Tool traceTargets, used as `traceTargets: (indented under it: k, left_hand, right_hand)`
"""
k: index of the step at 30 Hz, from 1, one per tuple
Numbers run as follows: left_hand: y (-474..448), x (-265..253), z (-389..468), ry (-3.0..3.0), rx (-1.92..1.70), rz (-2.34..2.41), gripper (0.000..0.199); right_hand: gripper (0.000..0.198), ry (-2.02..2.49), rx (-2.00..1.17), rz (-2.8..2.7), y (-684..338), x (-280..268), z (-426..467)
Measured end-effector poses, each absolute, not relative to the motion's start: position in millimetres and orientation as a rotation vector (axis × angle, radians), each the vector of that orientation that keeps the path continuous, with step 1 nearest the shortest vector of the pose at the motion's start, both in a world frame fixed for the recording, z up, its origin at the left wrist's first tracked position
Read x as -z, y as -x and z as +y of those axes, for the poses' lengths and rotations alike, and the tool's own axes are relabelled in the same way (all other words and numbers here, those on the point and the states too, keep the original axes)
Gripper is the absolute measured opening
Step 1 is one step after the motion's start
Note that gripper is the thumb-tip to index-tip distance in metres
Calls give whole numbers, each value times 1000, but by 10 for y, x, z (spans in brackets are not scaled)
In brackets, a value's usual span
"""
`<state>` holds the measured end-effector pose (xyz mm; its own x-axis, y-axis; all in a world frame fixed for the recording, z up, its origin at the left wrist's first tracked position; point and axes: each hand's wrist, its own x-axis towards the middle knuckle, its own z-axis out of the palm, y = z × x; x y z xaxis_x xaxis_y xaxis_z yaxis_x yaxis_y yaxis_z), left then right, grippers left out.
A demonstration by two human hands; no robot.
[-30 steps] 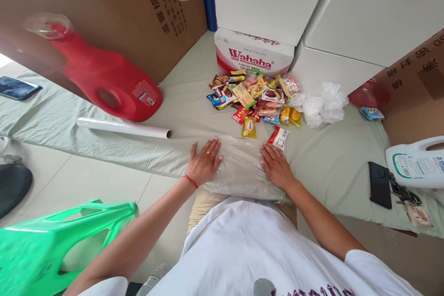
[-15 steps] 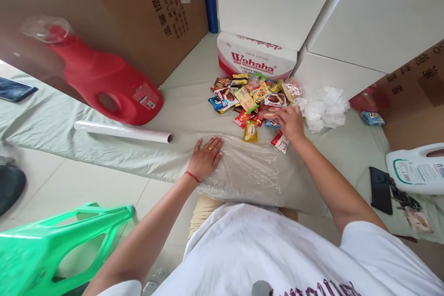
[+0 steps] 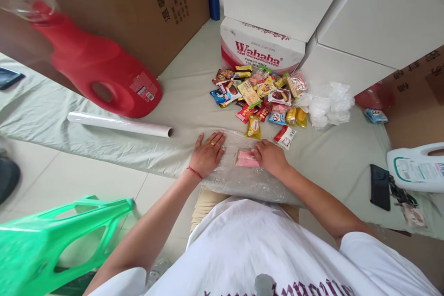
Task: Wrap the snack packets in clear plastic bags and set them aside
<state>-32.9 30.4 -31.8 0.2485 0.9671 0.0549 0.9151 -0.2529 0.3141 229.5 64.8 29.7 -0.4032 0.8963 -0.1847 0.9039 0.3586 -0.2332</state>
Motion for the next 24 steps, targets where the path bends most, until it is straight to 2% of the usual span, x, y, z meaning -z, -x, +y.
traceTargets:
  k: [3, 7, 11, 14, 17, 21, 22, 24]
  left_hand:
    - [329, 318, 307, -2307, -359, 1761, 57]
    - [321, 303, 310, -2296, -348, 1759, 57]
    - [321, 294, 307, -2280, -347, 1761, 57]
    - [324, 298, 305, -2267, -366, 1756, 57]
    - [325, 306, 308, -2258, -376, 1744, 56]
    - [325, 316, 311, -2256, -363, 1749, 57]
    - [325, 317, 312, -2259, -361, 1751, 57]
    - [324, 315, 310, -2269, -361, 1752, 57]
  right_hand:
    - [37, -1850, 137, 2605, -2471, -427, 909]
    - [30, -1970, -134, 2781, -2824, -411, 1674]
    - [31, -1958, -95, 2850, -3048, -296, 2270]
    - [36, -1987, -31, 2943, -3146, -446, 2248]
    - [41, -2016, 220, 3004, -3167, -709, 1863]
    - [46, -1783, 1158, 2815, -2895, -752, 1201]
    - [46, -1677, 1281, 2775, -2776, -684, 1074]
    - [44, -1494, 1256, 2790, -2524, -503, 896]
